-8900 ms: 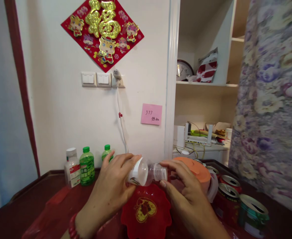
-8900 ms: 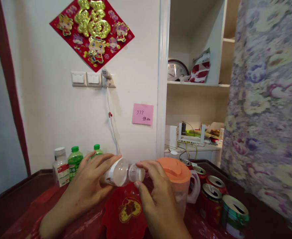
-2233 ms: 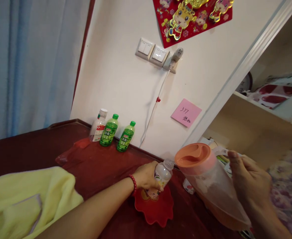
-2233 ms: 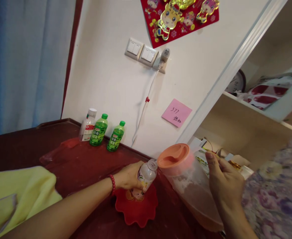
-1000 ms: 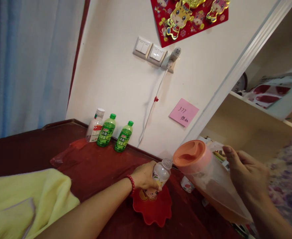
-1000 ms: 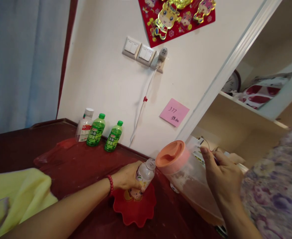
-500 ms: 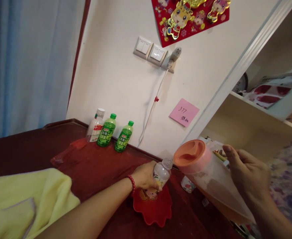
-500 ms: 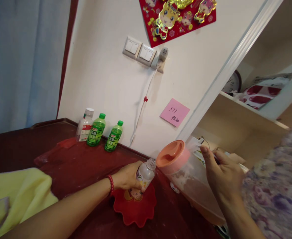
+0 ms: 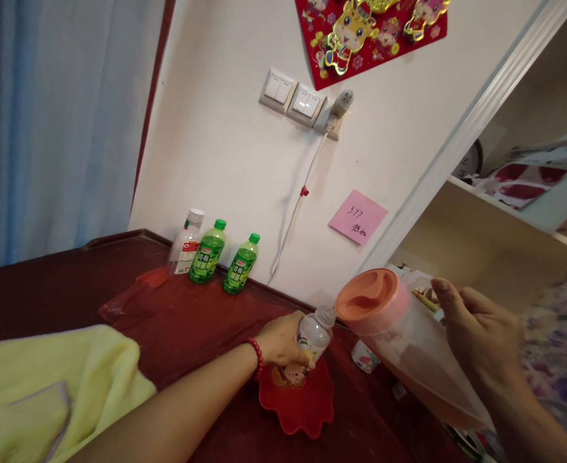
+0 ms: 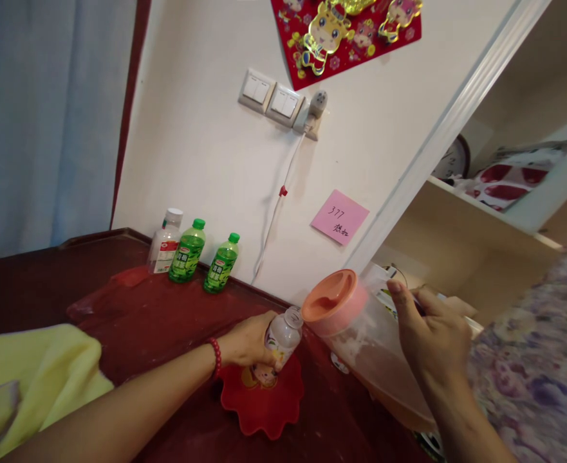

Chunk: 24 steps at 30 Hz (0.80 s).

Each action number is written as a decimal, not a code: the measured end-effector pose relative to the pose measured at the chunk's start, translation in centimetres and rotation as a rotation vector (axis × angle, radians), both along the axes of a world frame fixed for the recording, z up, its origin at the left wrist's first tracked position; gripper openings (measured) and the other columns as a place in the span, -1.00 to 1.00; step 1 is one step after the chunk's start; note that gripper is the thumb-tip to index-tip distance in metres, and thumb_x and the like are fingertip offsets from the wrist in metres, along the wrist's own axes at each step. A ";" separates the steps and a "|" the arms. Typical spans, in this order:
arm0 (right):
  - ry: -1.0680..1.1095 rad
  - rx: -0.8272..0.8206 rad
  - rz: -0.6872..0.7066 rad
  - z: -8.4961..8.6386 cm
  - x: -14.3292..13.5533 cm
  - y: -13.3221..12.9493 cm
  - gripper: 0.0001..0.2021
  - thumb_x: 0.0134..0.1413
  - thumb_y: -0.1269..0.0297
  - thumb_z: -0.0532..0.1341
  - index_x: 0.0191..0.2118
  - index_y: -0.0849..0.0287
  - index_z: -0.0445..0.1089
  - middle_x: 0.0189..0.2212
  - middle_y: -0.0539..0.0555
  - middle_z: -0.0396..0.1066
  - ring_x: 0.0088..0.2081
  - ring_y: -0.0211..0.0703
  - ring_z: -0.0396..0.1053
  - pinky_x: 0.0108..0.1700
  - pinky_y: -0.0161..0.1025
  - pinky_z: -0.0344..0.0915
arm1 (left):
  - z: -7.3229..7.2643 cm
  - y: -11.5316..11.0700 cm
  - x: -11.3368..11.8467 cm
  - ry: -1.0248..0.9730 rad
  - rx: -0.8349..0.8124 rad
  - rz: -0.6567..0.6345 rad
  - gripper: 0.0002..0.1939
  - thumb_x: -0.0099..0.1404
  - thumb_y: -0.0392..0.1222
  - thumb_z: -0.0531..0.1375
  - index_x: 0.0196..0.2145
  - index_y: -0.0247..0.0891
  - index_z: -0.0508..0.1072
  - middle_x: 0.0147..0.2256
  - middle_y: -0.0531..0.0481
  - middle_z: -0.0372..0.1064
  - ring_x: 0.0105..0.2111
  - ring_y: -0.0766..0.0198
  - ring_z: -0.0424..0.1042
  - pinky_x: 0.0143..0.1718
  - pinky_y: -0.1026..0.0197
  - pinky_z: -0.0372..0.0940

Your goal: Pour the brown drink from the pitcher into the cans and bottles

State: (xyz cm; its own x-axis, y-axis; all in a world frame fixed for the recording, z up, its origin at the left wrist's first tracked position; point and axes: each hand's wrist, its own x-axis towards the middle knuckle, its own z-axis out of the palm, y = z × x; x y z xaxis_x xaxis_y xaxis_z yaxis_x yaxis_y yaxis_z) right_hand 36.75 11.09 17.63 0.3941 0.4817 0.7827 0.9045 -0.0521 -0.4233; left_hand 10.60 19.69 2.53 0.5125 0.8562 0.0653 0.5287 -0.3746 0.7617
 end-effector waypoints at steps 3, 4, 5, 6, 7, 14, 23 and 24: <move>0.011 -0.006 0.004 0.1 -0.2 -0.1 -0.13 -0.20 -0.76 0.00 -0.52 0.06 0.46 -0.62 0.05 0.28 -0.45 0.01 0.24 -0.36 -0.11 0.09 | -0.2 0.1 0.0 -0.006 0.000 0.002 -0.25 -0.09 -0.10 0.61 0.07 -0.13 0.50 0.06 -0.07 0.62 0.03 -0.09 0.60 -0.06 0.11 0.44; 0.016 -0.006 0.002 0.1 -0.2 -0.2 -0.13 -0.21 -0.76 0.00 -0.51 0.06 0.47 -0.61 0.06 0.30 -0.45 0.01 0.24 -0.36 -0.11 0.10 | -0.2 0.1 0.1 -0.007 0.000 0.004 -0.25 -0.09 -0.09 0.61 0.06 -0.13 0.50 0.05 -0.06 0.62 0.03 -0.09 0.60 -0.07 0.11 0.44; 0.020 -0.005 0.000 0.0 -0.3 -0.2 -0.13 -0.22 -0.77 0.00 -0.51 0.06 0.47 -0.61 0.07 0.30 -0.45 0.02 0.25 -0.36 -0.10 0.10 | -0.3 0.1 0.1 -0.010 0.001 0.005 -0.24 -0.09 -0.09 0.61 0.07 -0.13 0.50 0.05 -0.06 0.62 0.03 -0.09 0.60 -0.06 0.12 0.44; 0.020 -0.004 0.001 0.0 -0.3 -0.2 -0.13 -0.22 -0.76 0.00 -0.51 0.06 0.47 -0.60 0.07 0.31 -0.45 0.02 0.25 -0.36 -0.10 0.10 | -0.3 0.1 0.1 -0.013 0.002 0.007 -0.23 -0.09 -0.09 0.61 0.07 -0.13 0.49 0.05 -0.05 0.62 0.03 -0.08 0.60 -0.06 0.12 0.45; 0.018 -0.005 0.004 0.0 -0.3 -0.2 -0.13 -0.21 -0.76 0.00 -0.51 0.06 0.46 -0.60 0.06 0.30 -0.45 0.01 0.25 -0.36 -0.11 0.10 | -0.3 0.2 0.1 -0.015 0.002 0.008 -0.23 -0.09 -0.08 0.61 0.08 -0.13 0.49 0.05 -0.05 0.63 0.03 -0.08 0.60 -0.06 0.13 0.45; 0.003 -0.009 -0.013 -0.1 -0.2 0.0 -0.14 -0.19 -0.76 -0.01 -0.53 0.05 0.44 -0.63 0.02 0.24 -0.47 -0.02 0.21 -0.37 -0.12 0.07 | 0.0 0.0 0.0 0.011 0.000 0.003 -0.26 -0.09 -0.10 0.60 0.05 -0.13 0.49 0.05 -0.05 0.63 0.03 -0.07 0.61 -0.10 0.16 0.43; 0.030 0.004 -0.005 0.0 -0.2 0.0 -0.14 -0.21 -0.76 0.01 -0.52 0.06 0.46 -0.64 0.02 0.25 -0.47 -0.02 0.22 -0.37 -0.13 0.09 | -0.2 0.2 0.1 0.003 -0.001 0.000 -0.21 -0.10 -0.09 0.60 0.09 -0.15 0.48 0.08 -0.09 0.61 0.06 -0.09 0.59 -0.04 0.12 0.45; 0.028 0.006 -0.006 -0.1 -0.2 0.0 -0.14 -0.21 -0.75 0.02 -0.52 0.06 0.46 -0.64 0.02 0.25 -0.47 -0.02 0.22 -0.37 -0.13 0.09 | -0.2 0.2 0.1 0.002 -0.003 0.000 -0.21 -0.10 -0.10 0.60 0.10 -0.15 0.48 0.08 -0.09 0.61 0.06 -0.09 0.59 -0.04 0.12 0.45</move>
State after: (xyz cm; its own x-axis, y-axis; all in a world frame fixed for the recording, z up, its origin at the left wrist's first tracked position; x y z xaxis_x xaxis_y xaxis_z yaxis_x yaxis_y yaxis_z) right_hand 36.58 11.11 17.58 0.4187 0.4747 0.7742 0.8921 -0.0554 -0.4485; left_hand 10.73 19.90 2.35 0.5128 0.8563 0.0623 0.5298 -0.3727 0.7619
